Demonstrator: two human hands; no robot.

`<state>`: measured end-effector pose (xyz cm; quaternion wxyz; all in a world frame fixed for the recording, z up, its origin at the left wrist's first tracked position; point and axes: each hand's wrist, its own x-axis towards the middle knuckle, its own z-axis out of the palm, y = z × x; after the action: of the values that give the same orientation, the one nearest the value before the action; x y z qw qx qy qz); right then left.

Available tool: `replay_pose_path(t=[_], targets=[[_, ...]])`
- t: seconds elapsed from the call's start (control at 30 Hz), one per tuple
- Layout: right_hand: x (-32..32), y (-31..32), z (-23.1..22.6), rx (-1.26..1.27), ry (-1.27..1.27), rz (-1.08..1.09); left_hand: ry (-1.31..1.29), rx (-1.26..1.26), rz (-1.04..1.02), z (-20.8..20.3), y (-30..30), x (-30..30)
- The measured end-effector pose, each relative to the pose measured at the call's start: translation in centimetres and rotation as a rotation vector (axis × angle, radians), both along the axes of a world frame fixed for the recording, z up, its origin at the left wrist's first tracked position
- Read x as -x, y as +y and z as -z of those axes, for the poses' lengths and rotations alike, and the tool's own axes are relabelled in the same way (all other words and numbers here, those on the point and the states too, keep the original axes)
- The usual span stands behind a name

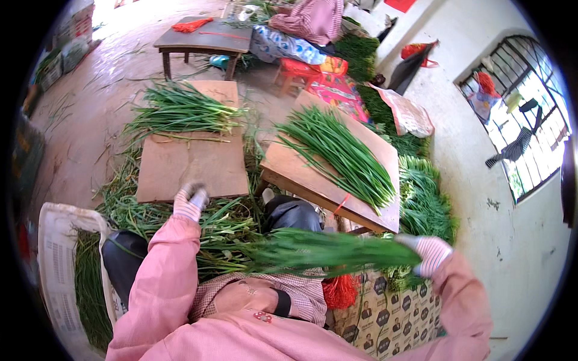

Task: The person bundles green onions by hand, securing them with red rubber bands and placing the bundles into a white plastic crate.

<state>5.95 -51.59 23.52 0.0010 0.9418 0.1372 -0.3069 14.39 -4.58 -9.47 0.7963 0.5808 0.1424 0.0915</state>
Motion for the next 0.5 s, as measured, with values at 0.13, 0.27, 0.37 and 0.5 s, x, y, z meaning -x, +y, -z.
replay_pose_path(t=[0.13, 0.27, 0.37, 0.5], targets=[[-5.6, 0.7, -4.6, -0.144, -0.379, 0.021, -0.192, -1.011, 0.332, -1.2, -3.6, 2.8], [-13.9, 0.2, -9.0, -0.318, -0.736, 0.043, 0.004, -1.331, 0.494, -0.4, -3.0, 3.9], [-19.5, -0.5, -11.0, -0.464, -0.945, 0.065, 0.103, -1.395, 0.585, -2.0, -3.6, 3.6], [-25.5, -4.8, -7.2, -0.627, -0.868, 0.102, -0.062, -1.381, 0.46, -0.8, -4.3, 4.0]])
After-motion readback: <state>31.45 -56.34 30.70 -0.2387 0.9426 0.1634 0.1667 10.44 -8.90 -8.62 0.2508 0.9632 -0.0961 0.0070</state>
